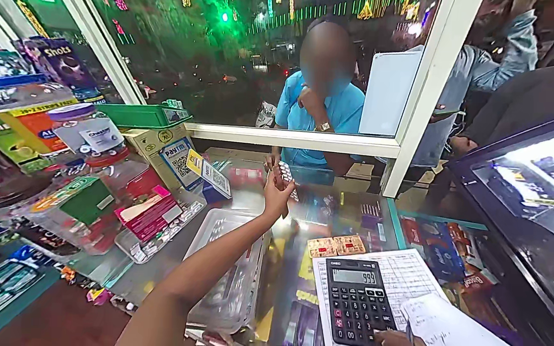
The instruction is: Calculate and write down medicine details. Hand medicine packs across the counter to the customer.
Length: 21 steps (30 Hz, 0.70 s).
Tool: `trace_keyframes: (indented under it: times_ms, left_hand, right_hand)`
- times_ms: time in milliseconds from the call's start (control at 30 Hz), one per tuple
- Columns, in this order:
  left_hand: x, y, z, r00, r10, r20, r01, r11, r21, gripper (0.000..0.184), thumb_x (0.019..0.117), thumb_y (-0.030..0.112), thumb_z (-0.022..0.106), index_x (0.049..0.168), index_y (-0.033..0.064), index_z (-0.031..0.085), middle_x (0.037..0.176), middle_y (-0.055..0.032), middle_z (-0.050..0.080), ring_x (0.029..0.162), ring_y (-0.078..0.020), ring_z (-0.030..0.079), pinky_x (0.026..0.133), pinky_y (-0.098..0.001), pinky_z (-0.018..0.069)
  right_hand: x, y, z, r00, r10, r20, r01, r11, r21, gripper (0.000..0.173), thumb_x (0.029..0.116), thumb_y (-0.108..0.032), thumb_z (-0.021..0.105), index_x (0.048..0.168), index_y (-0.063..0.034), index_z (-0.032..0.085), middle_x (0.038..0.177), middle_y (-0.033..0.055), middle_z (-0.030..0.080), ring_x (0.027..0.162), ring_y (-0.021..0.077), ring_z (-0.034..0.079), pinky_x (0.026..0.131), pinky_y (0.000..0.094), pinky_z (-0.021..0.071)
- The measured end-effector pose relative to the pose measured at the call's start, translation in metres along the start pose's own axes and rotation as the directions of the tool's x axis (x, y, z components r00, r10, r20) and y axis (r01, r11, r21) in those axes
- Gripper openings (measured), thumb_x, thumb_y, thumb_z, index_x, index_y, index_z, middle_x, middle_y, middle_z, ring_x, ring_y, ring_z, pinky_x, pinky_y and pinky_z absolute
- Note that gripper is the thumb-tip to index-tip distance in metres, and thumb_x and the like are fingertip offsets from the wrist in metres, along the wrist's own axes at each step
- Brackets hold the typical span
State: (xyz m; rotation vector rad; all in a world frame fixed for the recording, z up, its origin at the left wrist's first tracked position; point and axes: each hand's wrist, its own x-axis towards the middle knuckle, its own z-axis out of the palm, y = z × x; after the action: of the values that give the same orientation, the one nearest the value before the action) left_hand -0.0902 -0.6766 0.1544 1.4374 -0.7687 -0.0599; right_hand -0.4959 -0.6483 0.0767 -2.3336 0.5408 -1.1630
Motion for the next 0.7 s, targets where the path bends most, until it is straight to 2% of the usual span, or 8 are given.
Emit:
trace_keyframes:
  times_ms: [67, 167, 300, 433, 567, 700]
  left_hand:
    - [-0.0014, -0.0009, -0.0003, 1.0, 0.011, 0.002, -0.011, 1.0, 0.014, 0.061, 0.0842, 0.016, 0.076, 0.132, -0.0093, 0.048, 0.092, -0.0096, 0.068, 0.079, -0.0093, 0.067, 0.078, -0.0272, 0.0568]
    - [-0.0002, -0.0021, -0.0007, 1.0, 0.009, 0.01, -0.01, 1.0, 0.015, 0.058, 0.0842, 0.016, 0.076, 0.13, -0.0077, 0.05, 0.09, -0.0096, 0.067, 0.078, -0.0111, 0.067, 0.076, -0.0295, 0.057]
    - [0.0005, -0.0042, -0.001, 1.0, -0.005, 0.018, 0.004, 1.0, 0.015, 0.06, 0.0854, 0.017, 0.077, 0.133, -0.0068, 0.049, 0.092, -0.0102, 0.068, 0.079, -0.0125, 0.067, 0.078, -0.0314, 0.0573]
    - [-0.0007, -0.005, -0.0011, 1.0, -0.012, 0.028, 0.012, 1.0, 0.001, 0.066, 0.0867, 0.015, 0.077, 0.14, -0.0071, 0.045, 0.1, -0.0142, 0.068, 0.085, -0.0151, 0.068, 0.082, -0.0344, 0.0576]
    - [-0.0013, -0.0026, -0.0007, 0.999, -0.014, 0.029, 0.014, 1.0, 0.002, 0.057, 0.0868, 0.015, 0.076, 0.133, -0.006, 0.05, 0.09, -0.0099, 0.069, 0.077, -0.0123, 0.068, 0.076, -0.0327, 0.0576]
    - [-0.0021, -0.0003, 0.0004, 0.998, -0.035, 0.057, 0.035, 0.999, 0.005, 0.051, 0.0901, 0.016, 0.074, 0.132, -0.0048, 0.053, 0.094, -0.0115, 0.067, 0.078, -0.0128, 0.066, 0.076, -0.0329, 0.0564]
  right_hand:
    - [-0.0089, 0.0088, 0.0052, 0.999, 0.014, -0.042, -0.014, 1.0, 0.009, 0.031, 0.1019, -0.025, 0.058, 0.095, 0.0014, 0.073, 0.095, 0.0161, 0.076, 0.089, 0.0298, 0.07, 0.086, 0.0403, 0.0549]
    - [-0.0122, 0.0132, 0.0085, 0.998, 0.024, -0.055, -0.024, 1.0, 0.002, 0.032, 0.1024, -0.025, 0.057, 0.094, 0.0011, 0.072, 0.094, 0.0162, 0.076, 0.088, 0.029, 0.07, 0.086, 0.0393, 0.0545]
    - [-0.0087, 0.0091, 0.0085, 0.999, 0.018, -0.031, -0.018, 1.0, -0.012, 0.032, 0.1022, -0.025, 0.058, 0.095, 0.0018, 0.073, 0.094, 0.0157, 0.076, 0.087, 0.0276, 0.07, 0.086, 0.039, 0.0548]
    - [-0.0094, 0.0122, 0.0097, 1.0, -0.018, -0.018, 0.017, 0.999, -0.038, 0.033, 0.1036, -0.027, 0.056, 0.096, 0.0001, 0.073, 0.093, 0.014, 0.076, 0.086, 0.0248, 0.07, 0.086, 0.037, 0.0543]
    - [-0.0105, 0.0132, 0.0101, 1.0, -0.003, -0.021, 0.002, 0.998, -0.057, 0.033, 0.103, -0.027, 0.057, 0.095, -0.0001, 0.073, 0.091, 0.0135, 0.076, 0.085, 0.025, 0.07, 0.085, 0.0374, 0.0543]
    - [-0.0108, 0.0119, 0.0093, 1.0, 0.006, -0.024, -0.007, 0.999, -0.049, 0.032, 0.103, -0.027, 0.057, 0.096, -0.0006, 0.073, 0.092, 0.0135, 0.076, 0.087, 0.0254, 0.07, 0.086, 0.0375, 0.0543]
